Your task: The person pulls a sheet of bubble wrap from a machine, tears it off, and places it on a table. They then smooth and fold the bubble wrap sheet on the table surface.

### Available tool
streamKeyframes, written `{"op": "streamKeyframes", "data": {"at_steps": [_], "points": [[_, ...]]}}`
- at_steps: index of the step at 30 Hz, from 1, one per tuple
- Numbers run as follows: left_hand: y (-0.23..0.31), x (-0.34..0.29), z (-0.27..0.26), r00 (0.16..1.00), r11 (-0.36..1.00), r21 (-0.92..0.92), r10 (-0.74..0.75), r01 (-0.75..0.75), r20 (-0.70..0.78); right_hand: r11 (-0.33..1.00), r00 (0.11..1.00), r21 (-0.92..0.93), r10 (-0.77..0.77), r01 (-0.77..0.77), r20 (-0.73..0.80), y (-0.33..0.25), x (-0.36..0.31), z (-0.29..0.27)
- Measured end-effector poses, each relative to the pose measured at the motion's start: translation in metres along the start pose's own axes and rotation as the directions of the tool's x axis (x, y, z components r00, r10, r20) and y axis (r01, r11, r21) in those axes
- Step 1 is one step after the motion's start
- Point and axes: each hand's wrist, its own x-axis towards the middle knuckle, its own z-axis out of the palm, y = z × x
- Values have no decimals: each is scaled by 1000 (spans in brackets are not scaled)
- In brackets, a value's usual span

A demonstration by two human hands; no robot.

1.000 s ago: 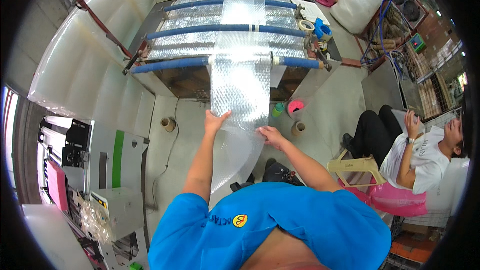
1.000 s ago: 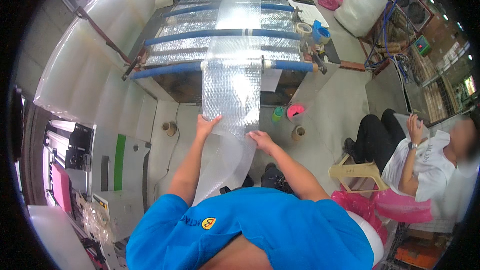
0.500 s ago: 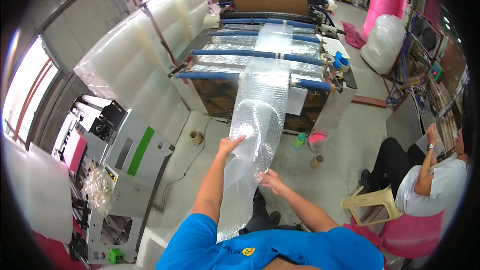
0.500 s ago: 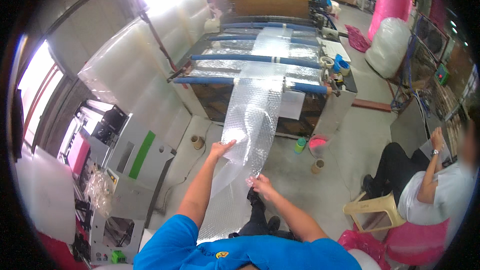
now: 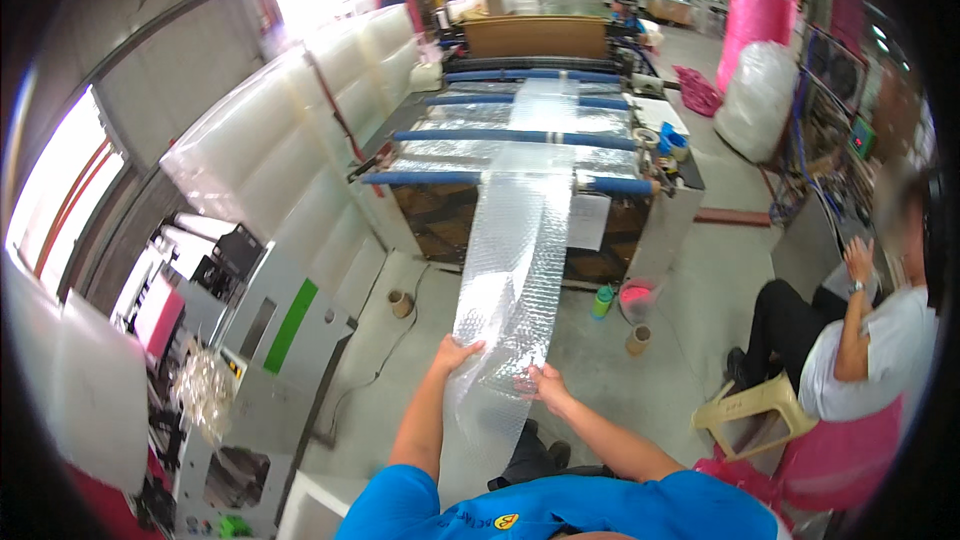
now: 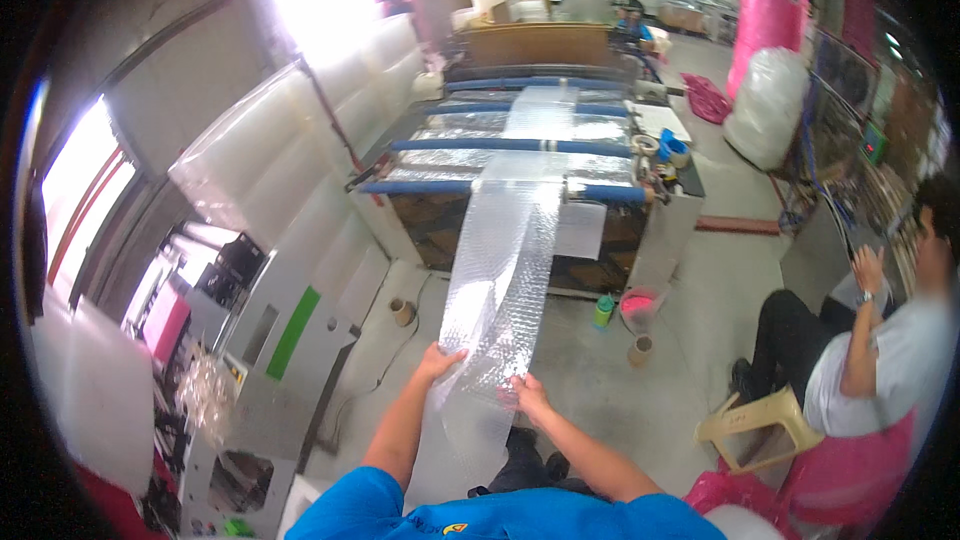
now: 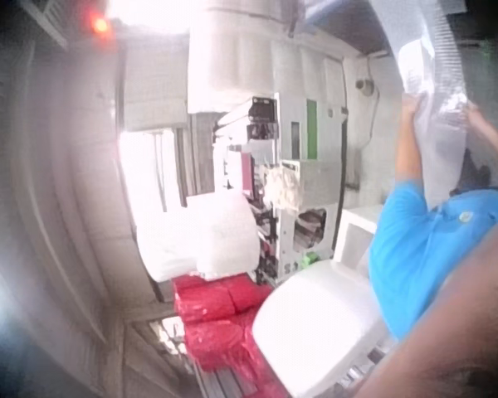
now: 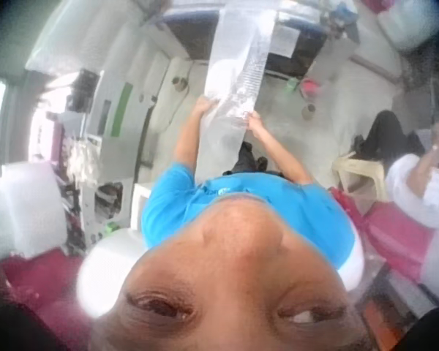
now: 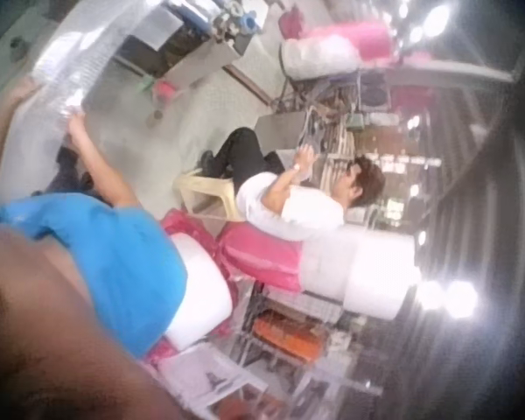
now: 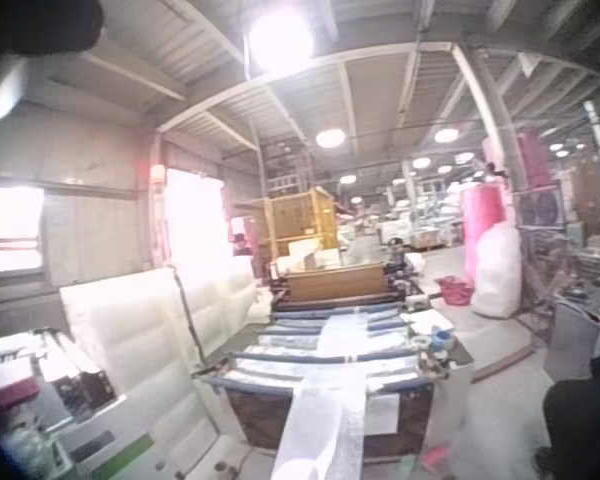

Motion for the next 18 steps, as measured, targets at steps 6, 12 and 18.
{"op": "streamKeyframes", "data": {"at_steps": [6,12,18], "points": [[-1,-34,-27,933,879,369,-352,302,75,995,993,-83,-59,50,-101,25,15,-12],[-22,-66,9,946,868,398,-215,298,-241,950,993,-301,57,-85,-99,22,8,-38],[-43,-78,12,923,948,158,-214,275,-320,966,995,-241,82,-94,-60,25,9,-35]]}}
